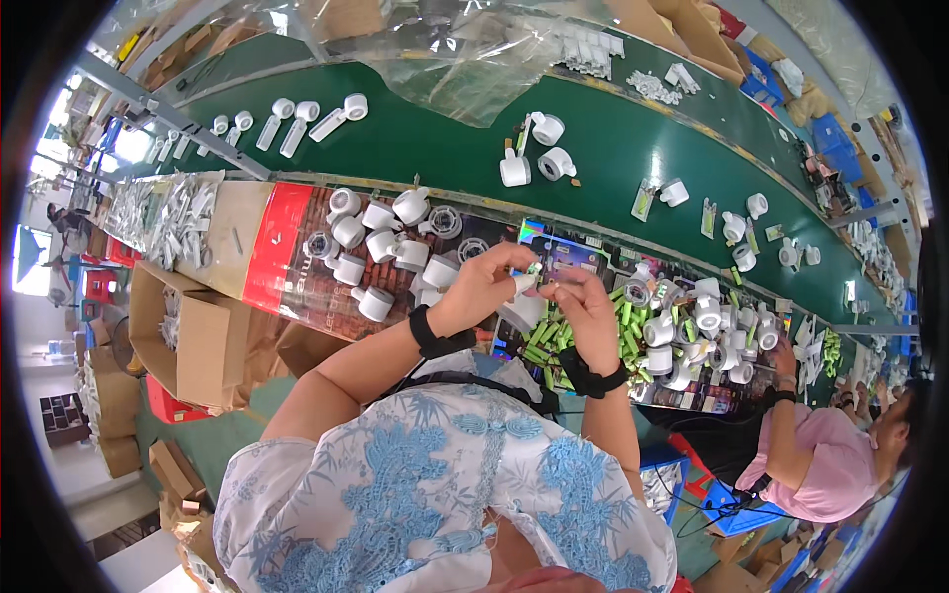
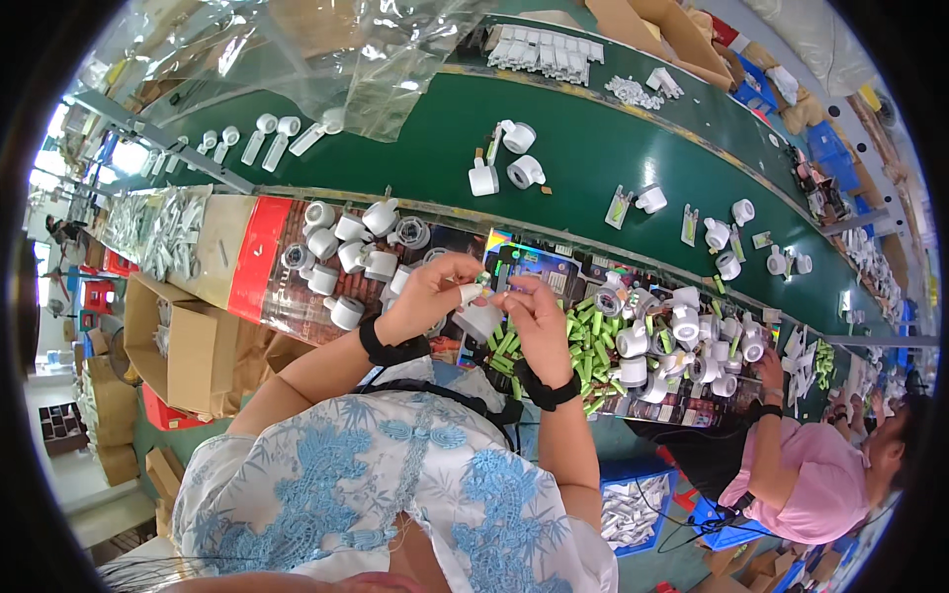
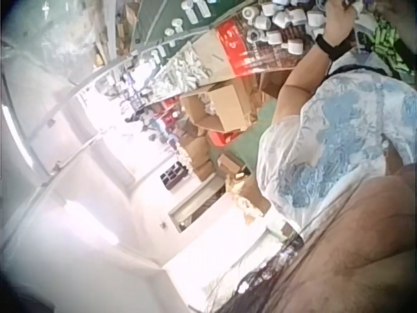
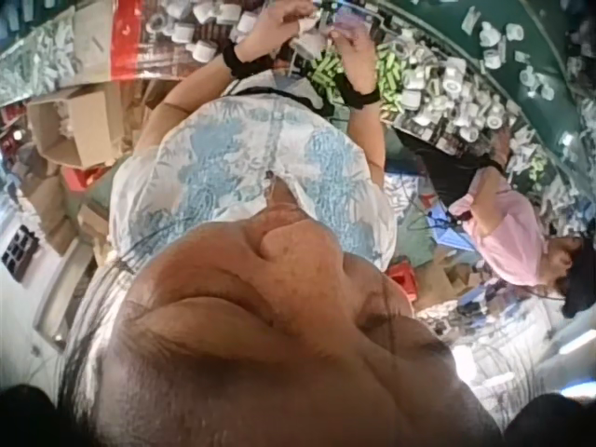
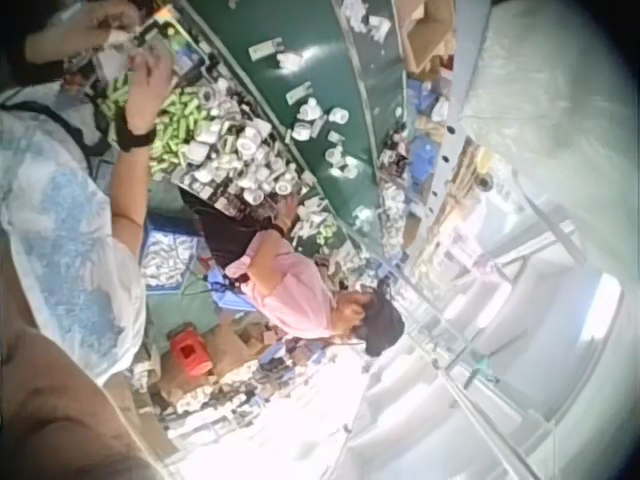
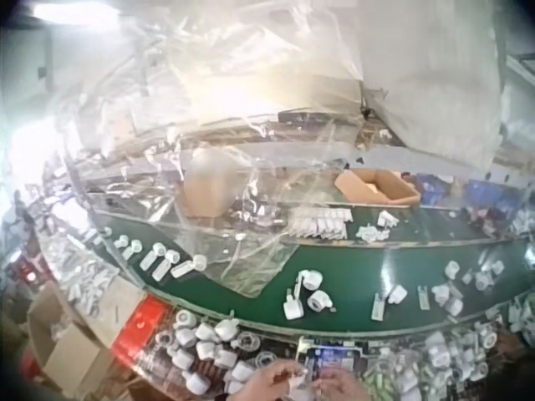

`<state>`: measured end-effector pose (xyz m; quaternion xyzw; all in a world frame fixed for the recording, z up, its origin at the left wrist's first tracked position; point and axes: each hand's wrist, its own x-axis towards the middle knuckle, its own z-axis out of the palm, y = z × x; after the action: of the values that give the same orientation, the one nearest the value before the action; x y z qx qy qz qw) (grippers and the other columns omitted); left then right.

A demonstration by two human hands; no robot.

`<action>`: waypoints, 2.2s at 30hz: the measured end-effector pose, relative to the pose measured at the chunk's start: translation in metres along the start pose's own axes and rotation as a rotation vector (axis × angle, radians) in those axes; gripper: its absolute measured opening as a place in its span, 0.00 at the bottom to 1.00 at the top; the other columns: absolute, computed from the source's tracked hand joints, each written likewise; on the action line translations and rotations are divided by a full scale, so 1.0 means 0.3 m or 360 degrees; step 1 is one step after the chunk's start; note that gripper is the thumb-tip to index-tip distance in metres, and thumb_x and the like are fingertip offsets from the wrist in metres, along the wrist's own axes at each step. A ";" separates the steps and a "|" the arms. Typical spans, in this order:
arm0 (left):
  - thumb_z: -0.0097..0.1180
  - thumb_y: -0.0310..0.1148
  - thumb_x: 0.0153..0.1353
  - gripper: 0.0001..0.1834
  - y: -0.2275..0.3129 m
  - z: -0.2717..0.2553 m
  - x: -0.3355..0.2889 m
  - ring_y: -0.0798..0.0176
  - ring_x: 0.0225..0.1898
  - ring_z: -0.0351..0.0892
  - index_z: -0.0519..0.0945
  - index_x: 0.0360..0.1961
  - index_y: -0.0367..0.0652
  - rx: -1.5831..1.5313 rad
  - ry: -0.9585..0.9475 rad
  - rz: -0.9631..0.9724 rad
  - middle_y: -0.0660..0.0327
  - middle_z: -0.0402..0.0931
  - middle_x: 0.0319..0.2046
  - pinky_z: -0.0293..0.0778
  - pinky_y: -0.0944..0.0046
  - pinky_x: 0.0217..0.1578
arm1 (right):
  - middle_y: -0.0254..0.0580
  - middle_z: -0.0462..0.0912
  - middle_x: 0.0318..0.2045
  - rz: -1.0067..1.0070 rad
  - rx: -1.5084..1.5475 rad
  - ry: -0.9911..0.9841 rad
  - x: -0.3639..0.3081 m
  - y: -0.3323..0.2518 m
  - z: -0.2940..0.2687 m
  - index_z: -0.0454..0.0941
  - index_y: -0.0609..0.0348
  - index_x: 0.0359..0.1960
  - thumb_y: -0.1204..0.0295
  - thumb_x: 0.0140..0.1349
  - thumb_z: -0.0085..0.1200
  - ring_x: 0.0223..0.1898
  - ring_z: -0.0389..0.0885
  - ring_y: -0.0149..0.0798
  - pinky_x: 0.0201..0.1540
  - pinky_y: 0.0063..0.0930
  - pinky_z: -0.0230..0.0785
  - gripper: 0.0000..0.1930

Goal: Assembling small plastic electronic components on a production line, fitting pieces together and organizing them.

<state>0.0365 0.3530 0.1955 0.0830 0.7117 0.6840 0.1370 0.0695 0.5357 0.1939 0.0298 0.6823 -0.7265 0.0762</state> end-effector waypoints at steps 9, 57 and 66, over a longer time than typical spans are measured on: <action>0.47 0.19 0.56 0.13 -0.004 -0.028 -0.031 0.66 0.38 0.79 0.75 0.44 0.35 -0.0331 -0.0372 -0.0142 0.57 0.76 0.38 0.75 0.69 0.36 | 0.36 0.76 0.26 -0.0086 -0.0129 -0.0008 -0.033 -0.012 0.047 0.72 0.64 0.35 0.75 0.60 0.49 0.27 0.76 0.26 0.33 0.18 0.68 0.05; 0.57 0.22 0.53 0.08 0.028 0.081 -0.035 0.71 0.34 0.77 0.79 0.36 0.35 -0.0316 -0.0080 -0.0044 0.60 0.78 0.33 0.74 0.72 0.36 | 0.43 0.73 0.25 -0.0475 -0.0568 0.0157 -0.076 -0.086 0.010 0.70 0.62 0.32 0.77 0.58 0.47 0.26 0.72 0.38 0.30 0.27 0.65 0.02; 0.57 0.22 0.53 0.08 0.018 0.046 -0.039 0.70 0.35 0.76 0.78 0.36 0.35 -0.0282 -0.0185 -0.0069 0.60 0.78 0.34 0.74 0.71 0.37 | 0.39 0.70 0.23 -0.0557 -0.0635 -0.0087 -0.053 -0.072 -0.022 0.70 0.62 0.31 0.78 0.58 0.47 0.24 0.69 0.32 0.28 0.23 0.63 0.01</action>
<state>0.0515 0.3628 0.2014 0.0947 0.6409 0.7352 0.1996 0.0815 0.5446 0.2172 -0.1238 0.8045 -0.5802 -0.0278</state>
